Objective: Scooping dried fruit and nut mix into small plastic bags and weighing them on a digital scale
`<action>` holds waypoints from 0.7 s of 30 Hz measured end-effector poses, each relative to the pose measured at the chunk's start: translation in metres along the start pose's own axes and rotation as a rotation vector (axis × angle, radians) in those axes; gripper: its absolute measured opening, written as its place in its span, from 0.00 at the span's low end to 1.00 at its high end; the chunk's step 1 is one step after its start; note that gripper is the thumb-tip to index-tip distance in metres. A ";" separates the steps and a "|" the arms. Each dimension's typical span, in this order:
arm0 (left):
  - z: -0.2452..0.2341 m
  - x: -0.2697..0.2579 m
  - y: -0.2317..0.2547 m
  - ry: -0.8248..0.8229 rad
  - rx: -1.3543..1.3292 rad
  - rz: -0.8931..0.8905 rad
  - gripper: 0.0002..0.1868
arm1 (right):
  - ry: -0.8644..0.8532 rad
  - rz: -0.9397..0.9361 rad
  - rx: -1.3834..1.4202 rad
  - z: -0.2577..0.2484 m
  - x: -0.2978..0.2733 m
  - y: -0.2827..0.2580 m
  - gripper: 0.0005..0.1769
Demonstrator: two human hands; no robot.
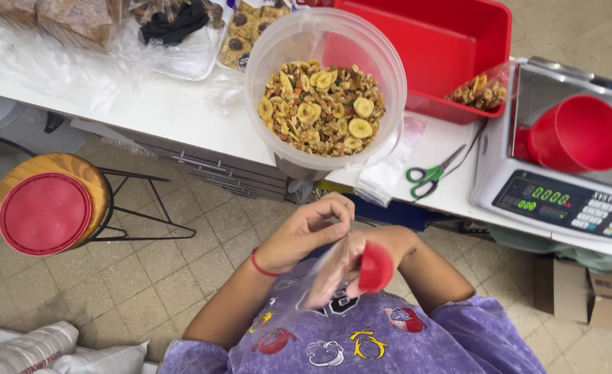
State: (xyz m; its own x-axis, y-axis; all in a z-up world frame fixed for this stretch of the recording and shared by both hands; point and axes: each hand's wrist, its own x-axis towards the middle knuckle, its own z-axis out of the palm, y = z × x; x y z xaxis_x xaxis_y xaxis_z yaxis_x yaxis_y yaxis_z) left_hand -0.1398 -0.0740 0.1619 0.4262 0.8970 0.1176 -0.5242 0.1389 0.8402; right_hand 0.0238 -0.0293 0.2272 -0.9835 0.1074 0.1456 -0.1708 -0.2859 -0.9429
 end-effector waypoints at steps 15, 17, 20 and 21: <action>-0.004 0.029 0.104 0.078 1.064 0.131 0.04 | 0.250 -0.051 -0.958 -0.070 -0.047 -0.106 0.36; -0.010 0.023 0.121 0.244 0.839 0.235 0.03 | 0.654 0.117 -1.017 -0.097 -0.081 -0.105 0.14; -0.023 0.027 0.154 0.541 1.071 0.437 0.05 | 0.658 0.622 -1.631 -0.118 -0.036 -0.129 0.20; -0.034 0.039 0.156 0.540 1.071 0.432 0.05 | 0.659 0.624 -1.626 -0.130 -0.026 -0.123 0.20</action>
State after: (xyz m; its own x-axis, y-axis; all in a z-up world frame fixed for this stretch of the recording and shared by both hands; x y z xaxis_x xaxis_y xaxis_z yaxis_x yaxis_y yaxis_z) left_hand -0.2308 -0.0033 0.2796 -0.1148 0.8755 0.4694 0.4170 -0.3865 0.8227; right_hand 0.0782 0.1268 0.3001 -0.6271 0.7779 -0.0412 0.7692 0.6100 -0.1902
